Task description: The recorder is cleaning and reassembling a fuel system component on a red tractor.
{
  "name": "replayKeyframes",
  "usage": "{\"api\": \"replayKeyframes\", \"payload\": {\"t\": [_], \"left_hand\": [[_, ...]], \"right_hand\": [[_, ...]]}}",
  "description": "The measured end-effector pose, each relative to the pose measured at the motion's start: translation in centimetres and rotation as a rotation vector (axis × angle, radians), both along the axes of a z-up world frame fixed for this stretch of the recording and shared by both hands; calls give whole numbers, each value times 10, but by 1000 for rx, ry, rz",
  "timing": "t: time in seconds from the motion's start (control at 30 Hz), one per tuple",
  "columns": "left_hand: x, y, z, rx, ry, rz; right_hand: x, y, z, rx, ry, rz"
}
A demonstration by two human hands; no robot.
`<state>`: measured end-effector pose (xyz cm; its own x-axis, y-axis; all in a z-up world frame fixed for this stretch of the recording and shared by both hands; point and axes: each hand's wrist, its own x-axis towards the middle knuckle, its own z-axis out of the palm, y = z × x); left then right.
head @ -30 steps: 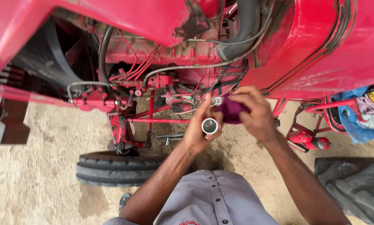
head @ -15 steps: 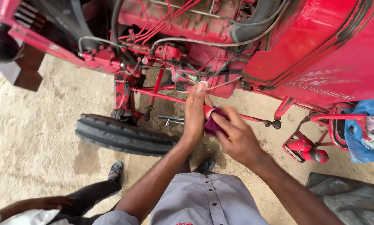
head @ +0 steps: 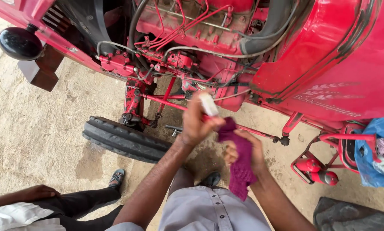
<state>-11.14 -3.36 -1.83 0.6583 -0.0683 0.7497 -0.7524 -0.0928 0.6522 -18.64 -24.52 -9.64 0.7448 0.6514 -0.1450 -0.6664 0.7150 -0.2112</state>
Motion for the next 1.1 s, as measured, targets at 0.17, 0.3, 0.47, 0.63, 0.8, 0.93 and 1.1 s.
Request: {"api": "replayKeyframes", "payload": {"t": [0.17,0.3,0.47,0.63,0.8,0.93,1.1], "left_hand": [[20,32,-18,-423,575,-110],[-10,23,14,-453,974,-581],[-24,14,-22,-447,1190,-794],[-22,36,2,-332,1270,-682],[-8,59,4,-531,1270,-555],[6,66,-14,-685,1252,-505],[17,68,-24,-692,1236,-341]], "right_hand": [[23,-46,43,-621,-350,-289],[46,-42,54,-1229,-759,-285],[53,18,105,-1273,-891,-214],[59,36,86,-1324,-1079,-266],[55,48,110,-1238,-854,-335],[50,65,118,-1322,-898,-306],[57,98,139,-1561,-1144,-253]]}}
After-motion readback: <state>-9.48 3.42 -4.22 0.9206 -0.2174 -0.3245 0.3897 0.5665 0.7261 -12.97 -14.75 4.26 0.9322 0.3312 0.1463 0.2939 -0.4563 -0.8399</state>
